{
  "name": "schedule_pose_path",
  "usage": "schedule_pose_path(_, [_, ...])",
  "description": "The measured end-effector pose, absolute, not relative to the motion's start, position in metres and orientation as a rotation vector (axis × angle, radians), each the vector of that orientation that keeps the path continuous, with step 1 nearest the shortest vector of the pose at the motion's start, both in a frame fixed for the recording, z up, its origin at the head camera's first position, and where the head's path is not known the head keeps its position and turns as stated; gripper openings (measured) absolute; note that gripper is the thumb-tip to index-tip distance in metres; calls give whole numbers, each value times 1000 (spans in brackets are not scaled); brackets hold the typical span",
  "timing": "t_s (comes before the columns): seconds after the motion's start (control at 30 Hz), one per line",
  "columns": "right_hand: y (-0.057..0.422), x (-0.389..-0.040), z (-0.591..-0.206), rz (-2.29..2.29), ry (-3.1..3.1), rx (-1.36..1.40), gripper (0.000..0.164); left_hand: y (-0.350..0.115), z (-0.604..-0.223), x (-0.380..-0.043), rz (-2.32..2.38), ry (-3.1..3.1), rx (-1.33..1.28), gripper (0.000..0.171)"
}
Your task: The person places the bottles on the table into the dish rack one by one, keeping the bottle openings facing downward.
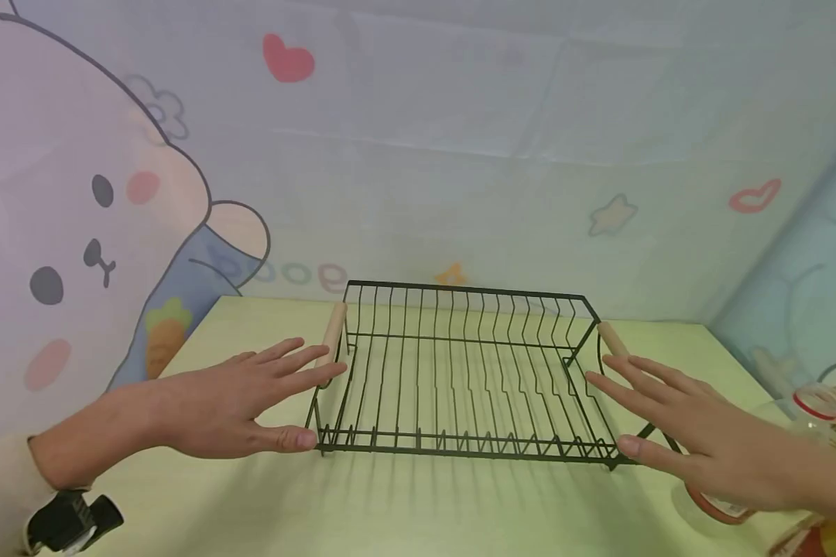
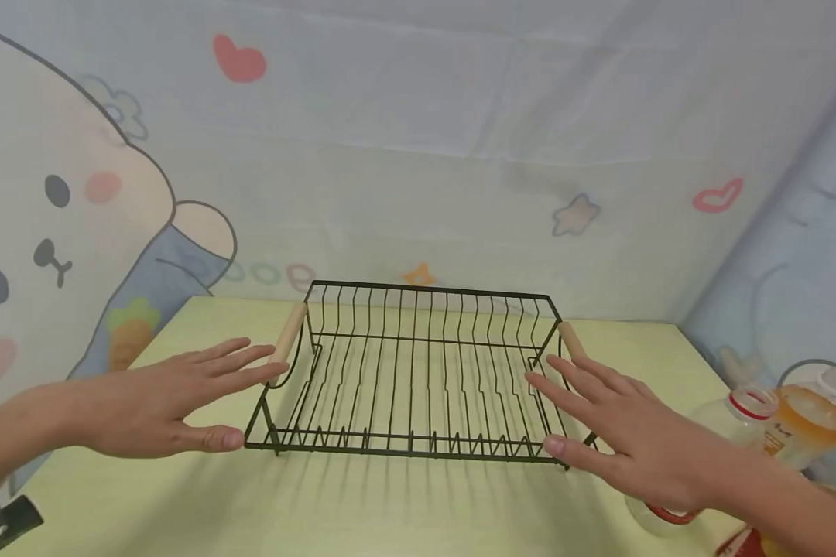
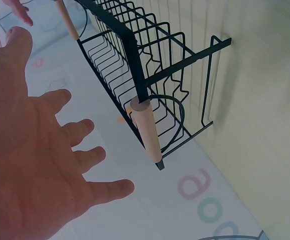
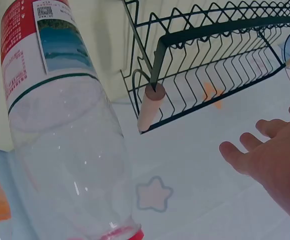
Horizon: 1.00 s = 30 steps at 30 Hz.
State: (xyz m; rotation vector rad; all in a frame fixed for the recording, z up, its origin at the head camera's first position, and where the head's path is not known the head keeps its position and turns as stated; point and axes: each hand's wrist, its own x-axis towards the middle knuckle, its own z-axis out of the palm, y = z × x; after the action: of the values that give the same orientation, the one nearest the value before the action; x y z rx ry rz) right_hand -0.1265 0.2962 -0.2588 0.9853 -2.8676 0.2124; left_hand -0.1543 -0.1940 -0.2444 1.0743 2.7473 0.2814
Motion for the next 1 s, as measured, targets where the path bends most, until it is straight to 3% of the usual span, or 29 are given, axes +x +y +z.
schedule_pose_path(0.6, [347,-182,-276,-273,-2740,651,101,-201,-267,-195,277,2774,1087,72])
schedule_pose_path(1.0, [392,-216,-305,-197,-2687,494,118,-206,-283,-220,297,2768,1081,71])
